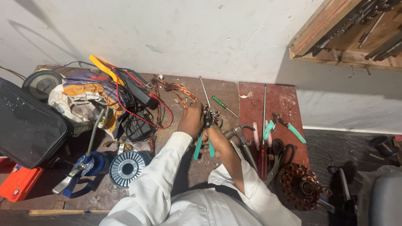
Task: The person uses pliers to pull and cut copper wire from a motor stator held in a bench vise. The person repeatedly grips, twists, and snips the wire, accumulating loose copper strands on the workbench.
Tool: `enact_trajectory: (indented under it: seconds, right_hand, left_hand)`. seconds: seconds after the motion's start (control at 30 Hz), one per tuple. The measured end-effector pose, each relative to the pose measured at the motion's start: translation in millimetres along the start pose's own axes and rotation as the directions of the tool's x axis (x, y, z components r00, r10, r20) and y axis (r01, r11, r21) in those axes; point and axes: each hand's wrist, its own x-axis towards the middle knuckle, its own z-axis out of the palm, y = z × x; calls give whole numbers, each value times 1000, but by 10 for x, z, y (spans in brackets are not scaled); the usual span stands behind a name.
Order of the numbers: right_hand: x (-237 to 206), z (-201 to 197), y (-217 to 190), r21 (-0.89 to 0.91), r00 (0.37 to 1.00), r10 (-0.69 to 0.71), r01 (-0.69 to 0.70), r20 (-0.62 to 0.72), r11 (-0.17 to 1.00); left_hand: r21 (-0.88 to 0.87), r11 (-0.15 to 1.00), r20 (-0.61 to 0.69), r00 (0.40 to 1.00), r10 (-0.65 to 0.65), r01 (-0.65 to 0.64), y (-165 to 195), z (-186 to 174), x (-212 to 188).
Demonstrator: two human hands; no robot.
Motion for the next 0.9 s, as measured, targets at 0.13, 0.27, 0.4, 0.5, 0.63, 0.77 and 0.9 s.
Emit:
enact_trajectory:
  seconds: [0.13, 0.27, 0.4, 0.5, 0.63, 0.77, 0.9]
  right_hand:
    - [-3, 2, 2, -21, 1000, -8, 8, -23, 1000]
    - [41, -9, 25, -26, 999, -17, 16, -47, 1000]
    - [99, -30, 51, -52, 999, -36, 34, -32, 998]
    - [118, -38, 47, -58, 998, -55, 55, -5, 997]
    - [91, -23, 26, -69, 997, -69, 68, -24, 995]
    - [61, 2, 37, -60, 996, -83, 80, -44, 995]
    - [84, 11, 46, -66, 991, -126, 124, -34, 990]
  left_hand:
    - [-3, 1000, -5, 1000, -1, 1, -23, 21, -5]
    - [-1, 1000, -23, 999, 25, -25, -36, 32, -5]
    - [10, 1000, -8, 1000, 13, -12, -45, 37, -3]
    - [8, 1000, -13, 1000, 15, -15, -46, 42, -1]
    - [-1, 1000, -11, 1000, 7, -7, -44, 44, 1]
    - [19, 1000, -7, 1000, 15, -15, -33, 38, -13]
    - [7, 1000, -7, 1000, 6, -6, -4, 22, -26]
